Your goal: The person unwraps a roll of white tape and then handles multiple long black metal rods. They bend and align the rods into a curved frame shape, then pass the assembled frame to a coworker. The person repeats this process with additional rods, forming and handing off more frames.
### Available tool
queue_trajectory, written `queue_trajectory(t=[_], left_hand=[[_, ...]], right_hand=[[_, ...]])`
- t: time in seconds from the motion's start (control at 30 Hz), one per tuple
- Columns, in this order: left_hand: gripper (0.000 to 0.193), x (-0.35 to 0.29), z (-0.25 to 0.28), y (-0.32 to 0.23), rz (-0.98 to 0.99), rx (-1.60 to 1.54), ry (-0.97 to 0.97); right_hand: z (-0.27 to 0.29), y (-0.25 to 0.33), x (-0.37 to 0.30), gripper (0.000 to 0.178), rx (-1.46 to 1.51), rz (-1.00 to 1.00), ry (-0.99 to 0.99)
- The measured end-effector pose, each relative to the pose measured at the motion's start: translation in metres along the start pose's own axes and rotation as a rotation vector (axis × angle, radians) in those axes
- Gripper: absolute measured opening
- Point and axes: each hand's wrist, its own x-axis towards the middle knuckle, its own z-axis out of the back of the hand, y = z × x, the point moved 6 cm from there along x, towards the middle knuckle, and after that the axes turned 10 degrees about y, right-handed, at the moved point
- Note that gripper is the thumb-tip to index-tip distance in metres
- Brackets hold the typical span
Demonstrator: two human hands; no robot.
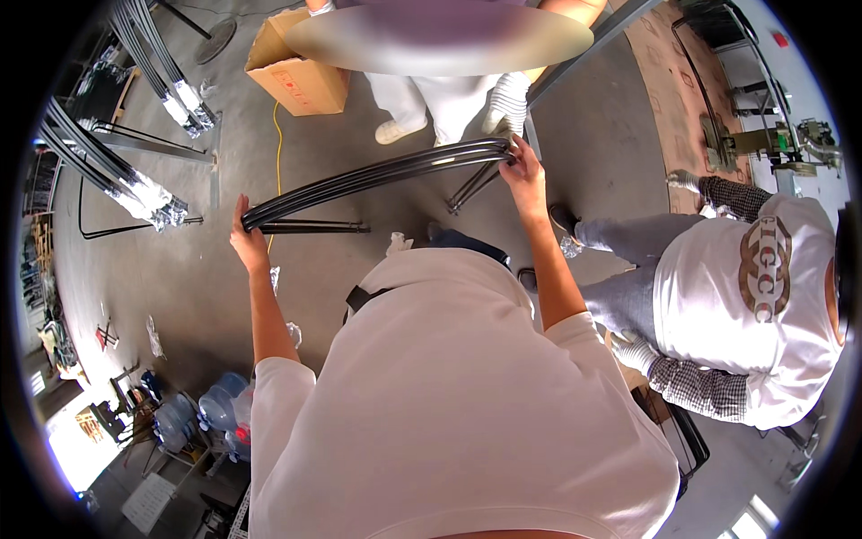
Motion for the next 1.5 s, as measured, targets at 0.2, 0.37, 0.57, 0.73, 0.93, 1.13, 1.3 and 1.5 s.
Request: queue_trajectory(t=[0.2, 0.37, 0.57, 0.73, 0.93, 1.13, 1.3, 1.5], left_hand=[[0.041, -0.009, 0.002, 0.001, -0.018, -0.010, 0.017], [0.039, -0.013, 0.001, 0.007, 0.004, -0.010, 0.025], [0.038, -0.015, 0.000, 0.010, 0.005, -0.025, -0.010], [0.041, -0.014, -0.001, 0.011, 0.021, -0.001, -0.017], [0.046, -0.020, 0.002, 0.020, 0.026, -0.088, -0.077], [0.072, -0.015, 0.001, 0.022, 0.147, -0.073, -0.068], [0.075, -0.019, 0.002, 0.018, 0.112, -0.150, -0.095], [0.072, -0.015, 0.001, 0.018, 0.105, -0.173, -0.006]], right_hand=[[0.006, 0.015, 0.000, 0.039, 0.003, 0.066, 0.125], [0.011, 0.012, 0.004, 0.035, -0.080, 0.031, 0.276], [0.010, 0.020, 0.004, 0.034, -0.093, 0.093, 0.318], [0.009, 0.017, 0.005, 0.032, -0.062, 0.082, 0.309], [0.005, 0.008, 0.009, 0.032, -0.030, 0.105, 0.336], [0.005, 0.005, 0.009, 0.031, 0.090, 0.098, 0.344], [0.005, 0.006, 0.013, 0.036, 0.065, 0.054, 0.375], [0.000, 0.060, 0.008, 0.036, -0.463, 0.396, 0.280]])
